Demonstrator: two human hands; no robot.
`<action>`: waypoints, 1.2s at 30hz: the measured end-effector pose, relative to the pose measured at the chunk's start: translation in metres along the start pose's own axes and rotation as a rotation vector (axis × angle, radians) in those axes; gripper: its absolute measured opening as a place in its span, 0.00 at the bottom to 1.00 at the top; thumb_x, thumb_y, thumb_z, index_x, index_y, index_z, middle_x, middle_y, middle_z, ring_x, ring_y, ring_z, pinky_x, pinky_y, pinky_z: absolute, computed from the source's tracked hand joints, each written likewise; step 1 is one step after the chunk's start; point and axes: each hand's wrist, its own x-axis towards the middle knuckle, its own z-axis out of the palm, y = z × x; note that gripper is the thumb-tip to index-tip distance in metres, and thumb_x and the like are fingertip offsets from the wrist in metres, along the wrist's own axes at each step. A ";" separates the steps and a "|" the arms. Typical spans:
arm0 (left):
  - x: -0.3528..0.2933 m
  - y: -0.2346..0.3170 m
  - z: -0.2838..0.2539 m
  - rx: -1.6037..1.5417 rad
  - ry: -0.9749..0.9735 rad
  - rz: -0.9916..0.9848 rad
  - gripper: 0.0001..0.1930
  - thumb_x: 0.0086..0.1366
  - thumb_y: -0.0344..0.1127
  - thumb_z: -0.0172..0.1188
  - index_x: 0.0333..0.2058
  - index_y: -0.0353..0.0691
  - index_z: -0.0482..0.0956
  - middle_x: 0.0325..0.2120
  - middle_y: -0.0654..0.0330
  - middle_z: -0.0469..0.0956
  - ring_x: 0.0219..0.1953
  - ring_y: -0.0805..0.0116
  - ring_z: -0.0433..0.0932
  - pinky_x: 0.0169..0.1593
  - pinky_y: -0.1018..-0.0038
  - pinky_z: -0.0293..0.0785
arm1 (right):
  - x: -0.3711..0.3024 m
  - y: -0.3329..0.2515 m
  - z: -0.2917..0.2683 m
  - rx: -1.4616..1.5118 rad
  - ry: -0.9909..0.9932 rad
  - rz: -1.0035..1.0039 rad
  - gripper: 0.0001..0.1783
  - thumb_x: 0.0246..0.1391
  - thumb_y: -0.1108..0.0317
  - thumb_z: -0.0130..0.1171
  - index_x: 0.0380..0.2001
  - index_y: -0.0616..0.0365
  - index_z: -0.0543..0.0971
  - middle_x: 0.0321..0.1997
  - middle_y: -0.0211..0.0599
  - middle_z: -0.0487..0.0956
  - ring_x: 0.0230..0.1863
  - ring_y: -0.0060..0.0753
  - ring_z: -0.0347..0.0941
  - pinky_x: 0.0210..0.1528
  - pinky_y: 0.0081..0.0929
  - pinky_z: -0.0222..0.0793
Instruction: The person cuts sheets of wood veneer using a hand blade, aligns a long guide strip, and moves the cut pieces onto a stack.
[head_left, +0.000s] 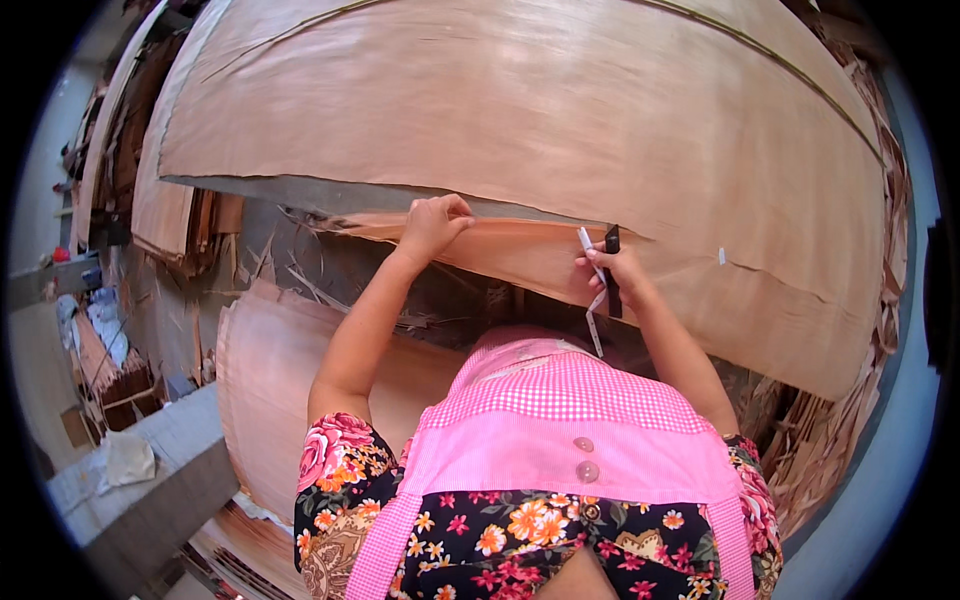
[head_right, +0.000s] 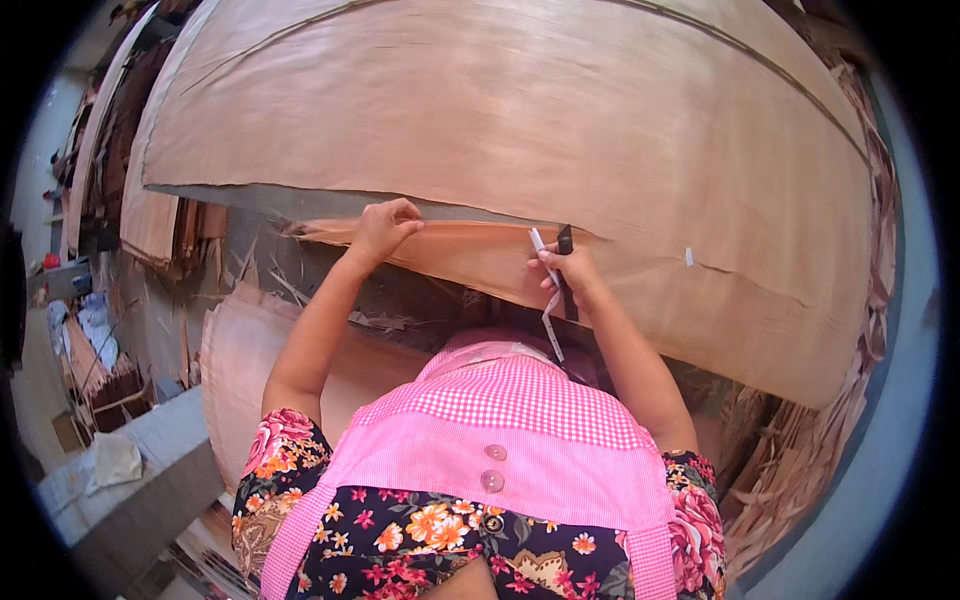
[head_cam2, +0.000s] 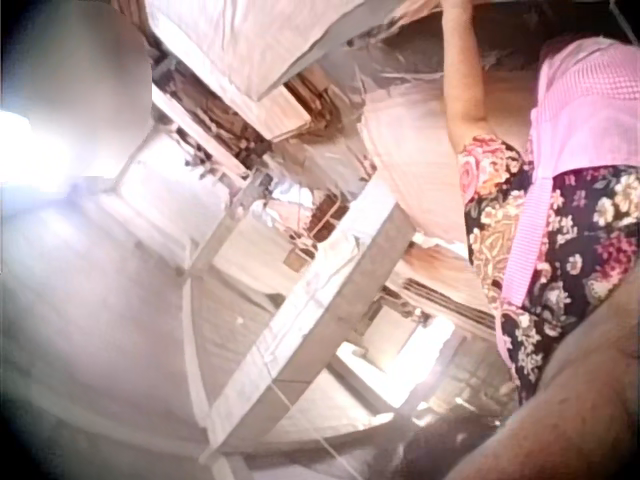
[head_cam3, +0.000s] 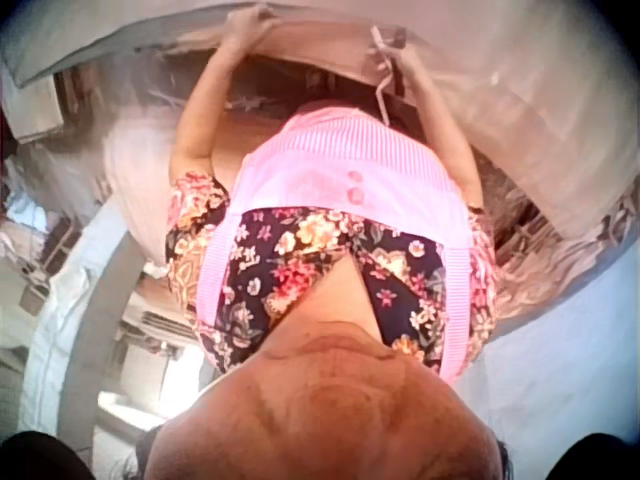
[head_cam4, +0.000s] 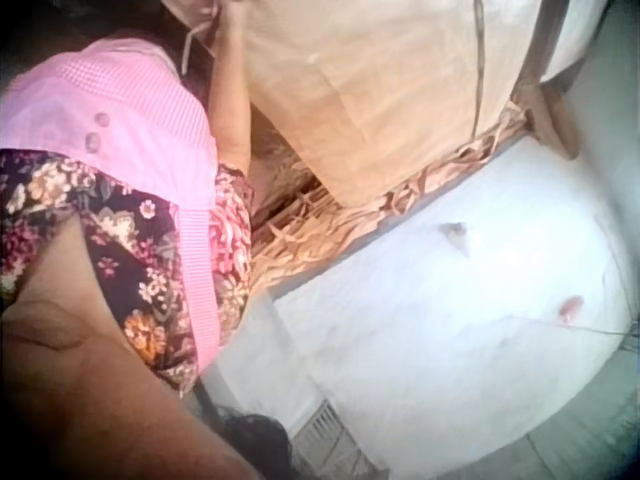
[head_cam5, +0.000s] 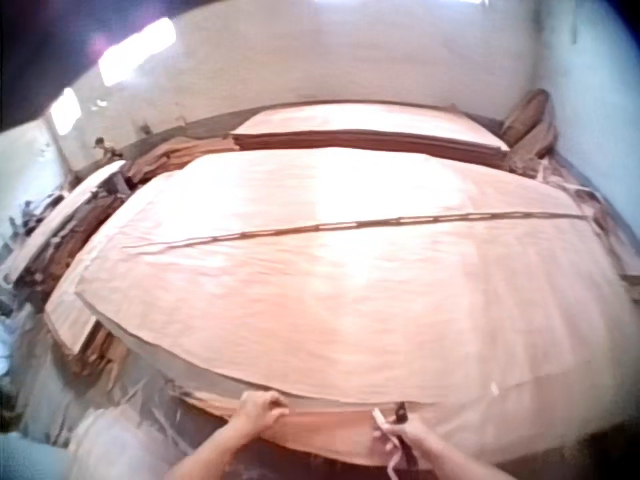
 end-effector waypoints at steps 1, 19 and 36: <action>0.004 0.000 -0.004 -0.177 -0.112 -0.116 0.03 0.43 0.36 0.59 0.17 0.47 0.74 0.19 0.63 0.72 0.31 0.67 0.70 0.41 0.69 0.59 | -0.001 0.000 -0.001 -0.020 0.019 0.022 0.11 0.48 0.69 0.50 0.34 0.64 0.71 0.29 0.40 0.77 0.11 0.21 0.67 0.12 0.17 0.63; 0.021 -0.008 0.015 0.360 0.396 0.407 0.06 0.43 0.36 0.60 0.18 0.46 0.72 0.22 0.65 0.68 0.30 0.65 0.68 0.34 0.69 0.59 | -0.009 -0.006 0.014 -0.027 0.120 0.015 0.08 0.50 0.68 0.51 0.30 0.63 0.71 0.25 0.38 0.76 0.14 0.21 0.68 0.15 0.17 0.64; 0.023 -0.017 0.027 0.235 0.549 0.499 0.06 0.45 0.35 0.59 0.22 0.45 0.72 0.26 0.63 0.71 0.32 0.63 0.69 0.36 0.68 0.60 | 0.047 -0.027 0.151 0.029 0.092 -0.123 0.09 0.47 0.65 0.54 0.28 0.61 0.74 0.16 0.32 0.74 0.09 0.17 0.64 0.10 0.16 0.57</action>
